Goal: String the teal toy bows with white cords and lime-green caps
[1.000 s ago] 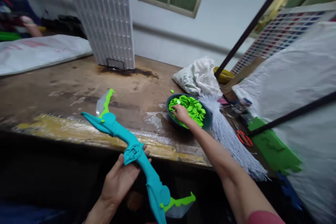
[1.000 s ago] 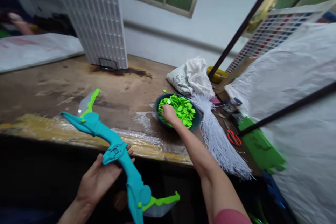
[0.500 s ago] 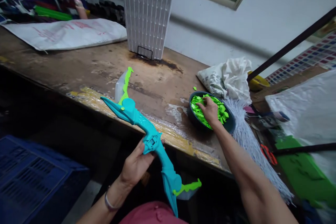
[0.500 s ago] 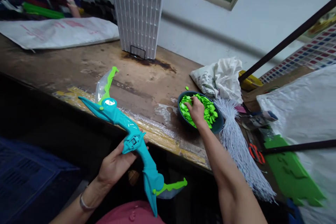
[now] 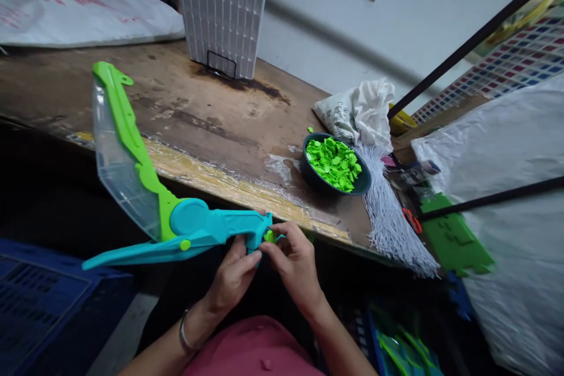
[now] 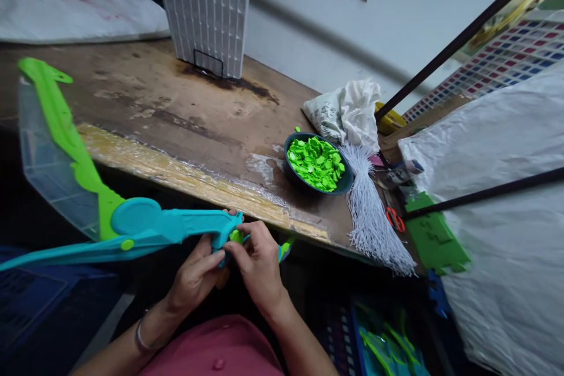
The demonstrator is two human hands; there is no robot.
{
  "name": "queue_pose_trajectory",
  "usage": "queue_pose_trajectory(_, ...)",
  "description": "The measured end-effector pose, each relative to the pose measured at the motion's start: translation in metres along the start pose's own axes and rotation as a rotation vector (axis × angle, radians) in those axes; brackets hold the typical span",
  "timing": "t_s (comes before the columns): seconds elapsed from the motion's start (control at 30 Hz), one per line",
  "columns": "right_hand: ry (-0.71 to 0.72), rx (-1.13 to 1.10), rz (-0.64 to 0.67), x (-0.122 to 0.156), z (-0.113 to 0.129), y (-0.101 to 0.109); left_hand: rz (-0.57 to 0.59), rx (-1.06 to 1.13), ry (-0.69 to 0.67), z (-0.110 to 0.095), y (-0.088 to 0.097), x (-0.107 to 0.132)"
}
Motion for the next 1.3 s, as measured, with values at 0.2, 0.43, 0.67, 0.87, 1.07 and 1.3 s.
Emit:
queue_pose_trajectory(0.2,-0.068,-0.005,-0.045,0.018,-0.002,0.009,0.007,-0.008,0.043,0.014,-0.001,0.010)
queue_pose_trajectory(0.43,-0.073,0.091,-0.125,0.025,-0.006,0.013,-0.029,-0.169,0.039,0.024,0.012,0.013)
queue_pose_trajectory(0.67,0.288,0.464,-0.156,0.037,0.015,0.009,0.002,-0.064,0.043,0.023,0.005,0.018)
queue_pose_trajectory(0.87,0.267,0.538,0.083,0.043,0.016,-0.005,-0.010,0.032,0.087,0.023,0.007,0.016)
queue_pose_trajectory(1.07,0.301,0.451,0.117,0.040,0.015,-0.007,-0.031,0.051,0.096,0.023,0.015,0.011)
queue_pose_trajectory(1.3,0.215,0.297,-0.007,0.033,0.009,-0.002,-0.025,0.091,0.113,0.024,0.015,0.009)
Point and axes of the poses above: each hand's wrist, its own x-axis away from the middle knuckle, its own y-axis out of the back of the hand, z = x × y, the point moved 9 cm from there along -x, towards the middle knuckle, and after that the axes turned 2 degrees about -z, right-handed, at the moved point
